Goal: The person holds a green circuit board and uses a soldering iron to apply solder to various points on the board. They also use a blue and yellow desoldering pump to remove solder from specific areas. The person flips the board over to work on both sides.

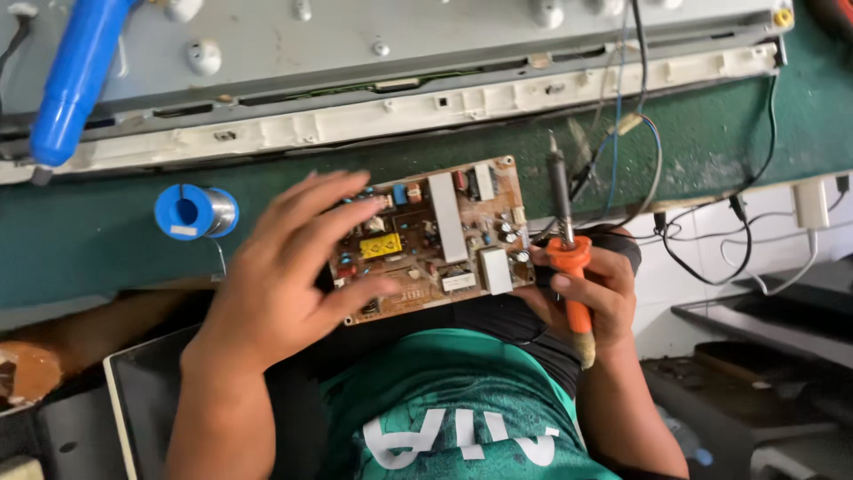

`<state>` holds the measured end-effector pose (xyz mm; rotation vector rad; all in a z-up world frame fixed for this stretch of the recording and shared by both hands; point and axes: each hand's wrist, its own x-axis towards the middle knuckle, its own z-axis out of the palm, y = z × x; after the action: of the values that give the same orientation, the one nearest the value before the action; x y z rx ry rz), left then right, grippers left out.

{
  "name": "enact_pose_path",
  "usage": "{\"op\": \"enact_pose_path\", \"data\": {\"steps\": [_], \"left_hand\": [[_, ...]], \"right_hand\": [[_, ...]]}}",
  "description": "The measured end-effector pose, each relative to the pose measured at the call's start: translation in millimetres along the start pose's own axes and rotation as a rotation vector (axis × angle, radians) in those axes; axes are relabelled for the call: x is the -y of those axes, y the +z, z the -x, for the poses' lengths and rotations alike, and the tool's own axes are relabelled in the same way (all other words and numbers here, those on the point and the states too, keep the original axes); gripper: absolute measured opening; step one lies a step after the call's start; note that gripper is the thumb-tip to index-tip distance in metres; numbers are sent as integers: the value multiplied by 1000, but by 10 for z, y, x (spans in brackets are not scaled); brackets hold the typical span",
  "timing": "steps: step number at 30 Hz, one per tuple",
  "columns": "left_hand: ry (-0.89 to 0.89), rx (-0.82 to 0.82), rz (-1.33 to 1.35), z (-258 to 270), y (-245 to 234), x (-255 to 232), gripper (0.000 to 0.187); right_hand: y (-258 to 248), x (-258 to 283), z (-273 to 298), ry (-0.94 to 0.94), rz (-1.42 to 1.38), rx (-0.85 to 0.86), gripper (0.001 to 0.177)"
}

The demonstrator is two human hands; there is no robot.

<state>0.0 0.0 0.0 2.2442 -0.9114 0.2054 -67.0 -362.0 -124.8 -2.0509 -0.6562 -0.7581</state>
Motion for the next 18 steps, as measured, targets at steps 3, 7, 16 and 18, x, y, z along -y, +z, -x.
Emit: {"op": "enact_pose_path", "data": {"steps": [3,7,16,18], "left_hand": [[-76,-94,31,319,-107,9,22],[-85,-100,-67,634,-35,96,19],[155,-377,-55,552,107,160,9],[161,-387,9,457,73,208,20]], "right_hand": [[-10,-28,-53,-19,-52,23,56],[7,-80,4,-37,-48,6,62],[156,187,-489,-74,-83,-288,65],[180,336,-844,-20,-172,-315,64]]}}
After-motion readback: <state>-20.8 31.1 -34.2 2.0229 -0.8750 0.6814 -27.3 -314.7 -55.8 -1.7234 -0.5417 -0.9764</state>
